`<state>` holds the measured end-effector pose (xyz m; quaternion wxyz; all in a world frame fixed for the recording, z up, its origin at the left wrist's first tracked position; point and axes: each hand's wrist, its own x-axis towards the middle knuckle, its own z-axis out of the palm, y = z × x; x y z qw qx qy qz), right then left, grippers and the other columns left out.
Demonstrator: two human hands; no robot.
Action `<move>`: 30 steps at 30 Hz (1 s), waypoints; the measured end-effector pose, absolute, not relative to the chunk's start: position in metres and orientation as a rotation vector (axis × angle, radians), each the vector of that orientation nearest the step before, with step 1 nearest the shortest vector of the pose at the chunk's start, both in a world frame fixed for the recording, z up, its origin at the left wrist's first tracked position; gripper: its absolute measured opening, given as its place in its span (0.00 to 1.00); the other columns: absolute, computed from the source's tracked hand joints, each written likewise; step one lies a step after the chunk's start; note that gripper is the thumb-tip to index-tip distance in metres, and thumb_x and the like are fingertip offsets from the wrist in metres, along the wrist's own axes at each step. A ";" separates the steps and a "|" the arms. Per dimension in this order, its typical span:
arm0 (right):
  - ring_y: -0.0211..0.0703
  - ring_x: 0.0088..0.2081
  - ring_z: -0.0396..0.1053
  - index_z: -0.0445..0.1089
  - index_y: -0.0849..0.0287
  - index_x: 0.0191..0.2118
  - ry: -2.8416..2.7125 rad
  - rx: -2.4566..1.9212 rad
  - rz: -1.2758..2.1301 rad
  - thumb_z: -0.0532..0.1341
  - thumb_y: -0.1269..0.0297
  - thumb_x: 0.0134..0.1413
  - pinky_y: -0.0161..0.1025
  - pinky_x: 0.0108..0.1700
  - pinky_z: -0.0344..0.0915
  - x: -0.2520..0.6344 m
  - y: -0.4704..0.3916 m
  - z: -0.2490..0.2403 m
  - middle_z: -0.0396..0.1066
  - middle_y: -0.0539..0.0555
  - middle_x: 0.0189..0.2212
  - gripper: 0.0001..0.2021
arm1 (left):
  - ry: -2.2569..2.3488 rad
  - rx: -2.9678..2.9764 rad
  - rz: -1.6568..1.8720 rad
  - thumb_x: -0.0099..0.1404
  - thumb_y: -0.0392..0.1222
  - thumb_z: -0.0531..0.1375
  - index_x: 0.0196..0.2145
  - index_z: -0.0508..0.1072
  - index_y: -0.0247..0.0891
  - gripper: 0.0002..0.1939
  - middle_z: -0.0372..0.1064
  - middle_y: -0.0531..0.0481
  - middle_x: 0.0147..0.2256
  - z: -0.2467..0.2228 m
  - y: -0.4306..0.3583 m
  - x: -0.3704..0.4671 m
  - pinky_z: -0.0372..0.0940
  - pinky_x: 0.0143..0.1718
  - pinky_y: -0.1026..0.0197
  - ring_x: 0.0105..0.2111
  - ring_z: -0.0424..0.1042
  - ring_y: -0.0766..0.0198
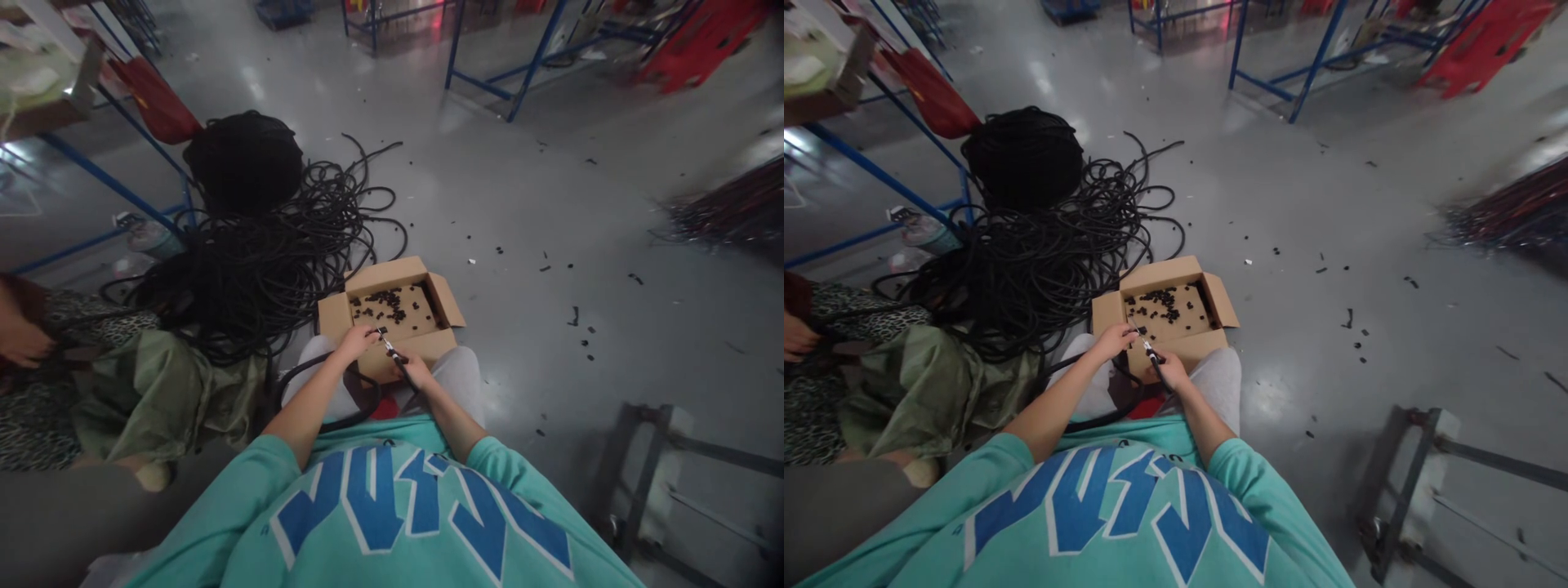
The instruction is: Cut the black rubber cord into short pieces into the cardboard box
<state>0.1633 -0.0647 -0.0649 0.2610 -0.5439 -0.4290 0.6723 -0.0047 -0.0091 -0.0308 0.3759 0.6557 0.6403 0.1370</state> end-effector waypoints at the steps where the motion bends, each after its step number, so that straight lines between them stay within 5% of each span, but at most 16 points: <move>1: 0.30 0.19 0.54 0.71 0.62 0.37 -1.152 -1.481 1.826 0.61 0.73 0.26 0.31 0.22 0.51 0.163 -0.065 -0.064 0.61 0.44 0.18 0.22 | 1.640 1.685 0.341 0.55 0.42 0.56 0.27 0.72 0.34 0.09 0.67 0.51 0.21 -0.032 -0.010 -0.005 0.60 0.30 0.63 0.25 0.66 0.65; 15: 0.30 0.18 0.56 0.67 0.61 0.43 -0.976 -1.349 1.984 0.61 0.69 0.30 0.30 0.21 0.53 0.161 -0.067 -0.061 0.59 0.44 0.18 0.24 | 1.574 1.820 0.360 0.54 0.38 0.56 0.31 0.71 0.35 0.07 0.70 0.49 0.32 -0.027 -0.014 -0.002 0.61 0.39 0.60 0.34 0.67 0.63; 24: 0.30 0.16 0.54 0.68 0.61 0.38 -1.041 -1.469 1.901 0.61 0.71 0.31 0.30 0.21 0.51 0.161 -0.063 -0.067 0.57 0.42 0.15 0.20 | 1.690 1.862 0.244 0.56 0.39 0.55 0.33 0.71 0.37 0.08 0.70 0.47 0.34 -0.027 -0.015 0.002 0.60 0.38 0.60 0.35 0.67 0.62; 30: 0.32 0.18 0.58 0.71 0.58 0.38 -1.109 -1.544 1.788 0.63 0.71 0.29 0.31 0.22 0.54 0.160 -0.063 -0.079 0.65 0.45 0.19 0.21 | 1.749 1.868 0.171 0.56 0.39 0.55 0.34 0.71 0.37 0.08 0.70 0.47 0.33 -0.025 -0.015 0.006 0.59 0.37 0.60 0.35 0.67 0.61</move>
